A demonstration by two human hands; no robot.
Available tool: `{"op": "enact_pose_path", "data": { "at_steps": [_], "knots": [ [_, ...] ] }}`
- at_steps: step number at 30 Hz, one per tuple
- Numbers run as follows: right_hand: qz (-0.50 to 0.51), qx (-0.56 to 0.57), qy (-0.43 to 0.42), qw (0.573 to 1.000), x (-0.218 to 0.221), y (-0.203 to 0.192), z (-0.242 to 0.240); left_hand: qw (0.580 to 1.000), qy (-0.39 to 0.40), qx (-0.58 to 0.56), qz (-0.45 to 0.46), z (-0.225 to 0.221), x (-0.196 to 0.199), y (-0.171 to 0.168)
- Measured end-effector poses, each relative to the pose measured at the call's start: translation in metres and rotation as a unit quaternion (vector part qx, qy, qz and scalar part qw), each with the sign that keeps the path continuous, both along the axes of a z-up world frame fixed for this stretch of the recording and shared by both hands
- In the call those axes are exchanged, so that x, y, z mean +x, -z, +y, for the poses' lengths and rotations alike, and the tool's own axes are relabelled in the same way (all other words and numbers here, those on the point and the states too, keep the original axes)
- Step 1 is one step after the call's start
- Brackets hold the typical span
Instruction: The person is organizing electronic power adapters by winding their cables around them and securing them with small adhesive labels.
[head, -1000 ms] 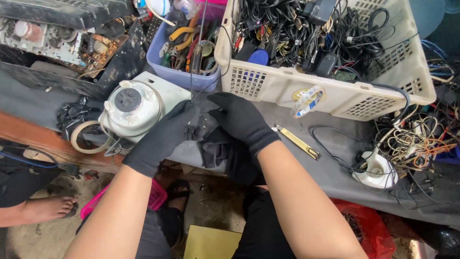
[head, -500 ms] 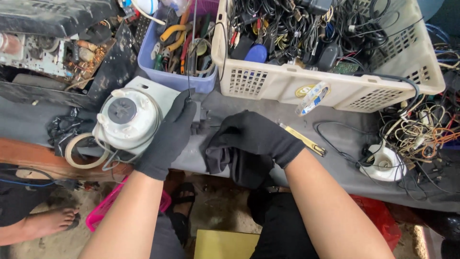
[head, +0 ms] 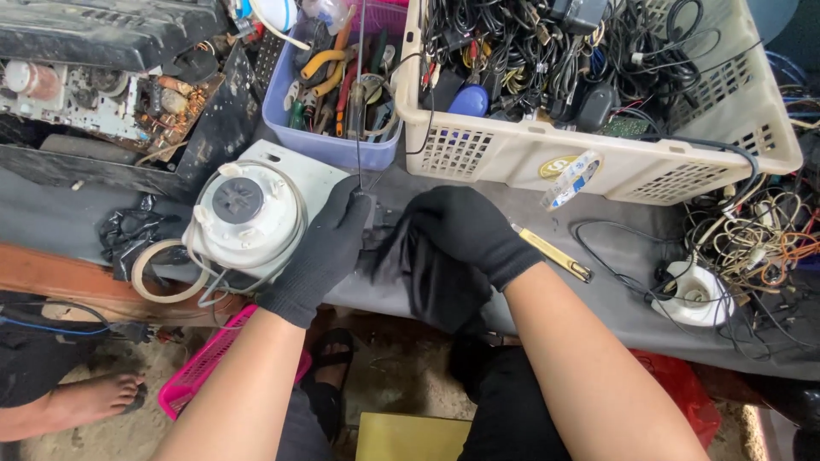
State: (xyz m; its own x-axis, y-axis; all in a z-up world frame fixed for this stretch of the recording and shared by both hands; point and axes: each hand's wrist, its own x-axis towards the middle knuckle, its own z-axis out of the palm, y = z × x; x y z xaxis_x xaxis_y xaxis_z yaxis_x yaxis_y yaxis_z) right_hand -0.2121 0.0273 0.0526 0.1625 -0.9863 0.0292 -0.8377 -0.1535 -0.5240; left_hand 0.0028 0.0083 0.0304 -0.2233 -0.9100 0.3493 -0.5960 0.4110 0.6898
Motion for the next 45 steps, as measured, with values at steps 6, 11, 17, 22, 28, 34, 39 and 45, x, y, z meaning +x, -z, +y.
{"op": "enact_pose_path", "data": {
  "at_steps": [6, 11, 17, 22, 28, 34, 39, 45],
  "knots": [
    [-0.054, -0.026, 0.036, 0.998, -0.008, -0.012, 0.009, 0.993, 0.030, 0.081, 0.075, 0.008, -0.001, -0.025],
    [-0.004, 0.052, 0.076, 0.996, -0.005, -0.065, 0.032, 0.984, 0.059, 0.087, 0.143, 0.014, 0.000, -0.040],
    [0.101, 0.265, 0.190, 0.940, -0.029, -0.070, 0.059, 0.967, 0.059, 0.097, 0.229, 0.006, 0.003, -0.050],
    [0.101, 0.311, 0.216, 0.920, -0.041, -0.050, 0.058, 0.944, 0.054, 0.164, 0.282, 0.010, -0.005, -0.053],
    [-0.039, 0.269, 0.206, 0.940, -0.055, -0.021, 0.061, 0.882, 0.055, 0.288, 0.369, 0.007, -0.019, -0.051],
    [-0.010, 0.196, 0.248, 0.949, -0.048, -0.063, 0.070, 0.806, 0.061, 0.314, 0.499, 0.016, -0.025, -0.058],
    [0.072, 0.125, 0.256, 0.956, -0.034, -0.079, 0.073, 0.799, 0.083, 0.352, 0.480, -0.007, -0.019, -0.020],
    [-0.342, 0.106, 0.306, 0.882, -0.039, -0.051, 0.059, 0.793, 0.075, 0.389, 0.463, 0.011, -0.030, -0.054]
  ]
}}
